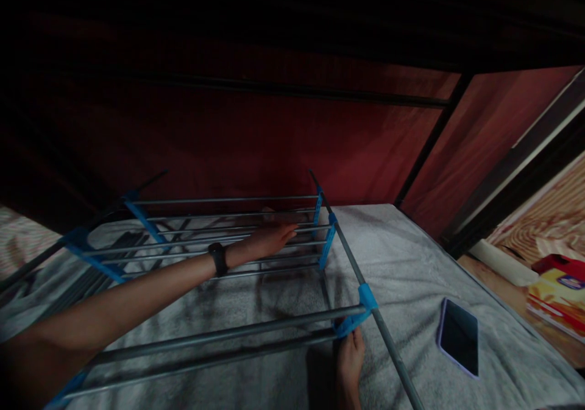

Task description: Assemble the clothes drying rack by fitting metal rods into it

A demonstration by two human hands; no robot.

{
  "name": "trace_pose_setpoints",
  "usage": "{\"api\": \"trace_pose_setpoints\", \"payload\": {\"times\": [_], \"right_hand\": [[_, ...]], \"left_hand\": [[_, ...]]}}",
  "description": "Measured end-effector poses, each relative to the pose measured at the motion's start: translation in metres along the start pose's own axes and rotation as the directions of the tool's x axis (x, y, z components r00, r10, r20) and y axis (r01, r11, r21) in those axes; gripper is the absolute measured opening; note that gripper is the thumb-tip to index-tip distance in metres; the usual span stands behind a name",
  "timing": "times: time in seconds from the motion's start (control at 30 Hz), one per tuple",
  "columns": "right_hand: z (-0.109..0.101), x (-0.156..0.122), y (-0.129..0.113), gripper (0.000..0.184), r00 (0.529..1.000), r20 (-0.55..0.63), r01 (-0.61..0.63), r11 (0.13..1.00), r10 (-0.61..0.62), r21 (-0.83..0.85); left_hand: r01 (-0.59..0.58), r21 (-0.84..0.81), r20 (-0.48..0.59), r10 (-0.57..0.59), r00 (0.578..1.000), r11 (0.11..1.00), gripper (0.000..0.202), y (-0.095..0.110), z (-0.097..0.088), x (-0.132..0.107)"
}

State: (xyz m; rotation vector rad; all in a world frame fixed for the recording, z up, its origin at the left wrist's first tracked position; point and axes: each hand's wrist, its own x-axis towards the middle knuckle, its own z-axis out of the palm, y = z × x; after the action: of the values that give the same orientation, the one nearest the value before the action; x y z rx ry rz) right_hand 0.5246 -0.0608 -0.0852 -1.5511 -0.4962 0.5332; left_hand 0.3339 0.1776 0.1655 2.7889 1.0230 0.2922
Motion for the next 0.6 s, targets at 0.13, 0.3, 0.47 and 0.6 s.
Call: {"api": "trace_pose_setpoints", "payload": {"times": [0.13, 0.3, 0.47, 0.6], "right_hand": [[0.000, 0.000, 0.001, 0.047, 0.999, -0.048, -0.006, 1.000, 0.005, -0.024], [0.000, -0.006, -0.004, 0.046, 0.993, -0.121, -0.009, 0.997, 0.000, -0.077], [-0.012, -0.024, -0.001, 0.043, 0.965, -0.251, 0.044, 0.992, -0.073, -0.117], [-0.026, -0.053, -0.004, 0.033, 0.906, -0.182, 0.338, 0.911, -0.383, -0.235]], "left_hand": [[0.017, -0.007, -0.009, -0.017, 1.000, 1.000, 0.035, -0.001, -0.002, -0.001], [-0.024, 0.009, -0.061, 0.024, 0.998, 1.000, 0.029, -0.012, -0.006, -0.009], [-0.060, 0.101, -0.094, 0.070, 0.993, 0.993, 0.028, -0.031, -0.013, -0.030], [-0.040, 0.202, -0.056, 0.053, 0.997, 0.979, 0.029, -0.047, -0.023, -0.053]]}}
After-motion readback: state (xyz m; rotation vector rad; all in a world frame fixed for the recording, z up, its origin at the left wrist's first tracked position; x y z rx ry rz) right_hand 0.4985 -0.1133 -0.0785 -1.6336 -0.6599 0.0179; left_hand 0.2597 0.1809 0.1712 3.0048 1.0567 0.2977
